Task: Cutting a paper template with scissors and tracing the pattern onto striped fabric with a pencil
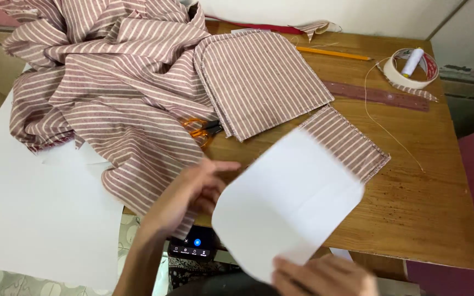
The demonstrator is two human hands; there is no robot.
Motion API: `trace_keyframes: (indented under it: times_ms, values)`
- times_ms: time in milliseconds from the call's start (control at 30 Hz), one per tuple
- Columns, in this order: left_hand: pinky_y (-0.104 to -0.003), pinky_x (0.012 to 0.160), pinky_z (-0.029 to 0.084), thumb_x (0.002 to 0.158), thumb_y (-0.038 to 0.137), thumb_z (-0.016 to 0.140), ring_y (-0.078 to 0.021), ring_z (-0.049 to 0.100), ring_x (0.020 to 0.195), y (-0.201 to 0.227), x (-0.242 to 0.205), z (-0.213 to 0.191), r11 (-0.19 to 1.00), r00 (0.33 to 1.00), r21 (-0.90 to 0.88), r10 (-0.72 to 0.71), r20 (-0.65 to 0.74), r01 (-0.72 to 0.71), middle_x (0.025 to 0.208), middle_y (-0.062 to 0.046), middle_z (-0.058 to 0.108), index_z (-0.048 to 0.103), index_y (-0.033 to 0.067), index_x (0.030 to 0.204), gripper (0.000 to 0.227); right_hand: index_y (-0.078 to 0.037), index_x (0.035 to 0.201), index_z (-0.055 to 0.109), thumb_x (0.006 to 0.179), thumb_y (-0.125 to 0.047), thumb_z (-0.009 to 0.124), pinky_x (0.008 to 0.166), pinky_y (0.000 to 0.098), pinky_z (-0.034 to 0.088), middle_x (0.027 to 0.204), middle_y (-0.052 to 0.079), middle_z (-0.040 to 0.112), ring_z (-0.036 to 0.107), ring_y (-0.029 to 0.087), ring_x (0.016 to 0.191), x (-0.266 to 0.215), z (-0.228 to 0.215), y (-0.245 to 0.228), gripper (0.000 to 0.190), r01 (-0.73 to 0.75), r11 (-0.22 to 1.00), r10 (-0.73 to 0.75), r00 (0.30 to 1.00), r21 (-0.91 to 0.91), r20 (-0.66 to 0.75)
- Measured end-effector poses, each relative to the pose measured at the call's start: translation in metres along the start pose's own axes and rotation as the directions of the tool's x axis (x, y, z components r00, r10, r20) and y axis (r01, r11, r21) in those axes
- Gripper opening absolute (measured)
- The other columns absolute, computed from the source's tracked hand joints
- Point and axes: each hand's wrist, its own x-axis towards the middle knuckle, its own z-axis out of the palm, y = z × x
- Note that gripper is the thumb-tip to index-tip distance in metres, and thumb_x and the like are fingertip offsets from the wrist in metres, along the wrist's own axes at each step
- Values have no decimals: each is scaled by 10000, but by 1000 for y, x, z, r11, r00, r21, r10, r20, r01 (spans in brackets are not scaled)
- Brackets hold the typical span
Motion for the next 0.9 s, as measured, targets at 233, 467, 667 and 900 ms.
trace_keyframes:
  times_ms: [233, 467, 667, 900]
  values:
    - [-244, 748, 514, 951, 306, 752, -83, 723, 746, 12, -22, 18, 784, 988, 619, 49, -146, 52, 890, 18, 825, 771, 263, 1410, 462, -234, 1012, 823, 1046, -369, 624, 624, 277, 701, 1049, -27, 857, 847, 97, 795, 19, -1, 7, 243, -193, 946, 270, 915, 261, -301]
    - [-226, 739, 542, 956, 264, 715, -37, 768, 809, 6, -28, 7, 760, 969, 647, 109, -222, 63, 1052, 91, 908, 870, 237, 1242, 326, -149, 1362, 706, 846, -323, 841, 1037, 460, 559, 1290, 51, 753, 629, 242, 1281, 14, -20, 72, 561, -675, 697, 714, 686, 241, -143]
    - [-216, 644, 436, 968, 264, 717, -39, 600, 655, 10, -27, 7, 759, 970, 641, 60, -237, 110, 941, 94, 892, 888, 266, 1262, 340, -130, 1290, 743, 887, -265, 825, 1088, 434, 470, 1355, 17, 717, 630, 253, 1203, 13, -11, 76, 433, -589, 776, 629, 751, 224, -203]
    - [-234, 590, 380, 983, 293, 693, -61, 497, 566, 15, -30, 12, 758, 962, 635, 39, -270, 148, 877, 78, 882, 887, 271, 1293, 367, -151, 1283, 758, 881, -254, 832, 1096, 448, 494, 1351, 24, 717, 613, 271, 1223, 13, -10, 75, 421, -583, 783, 621, 753, 216, -219]
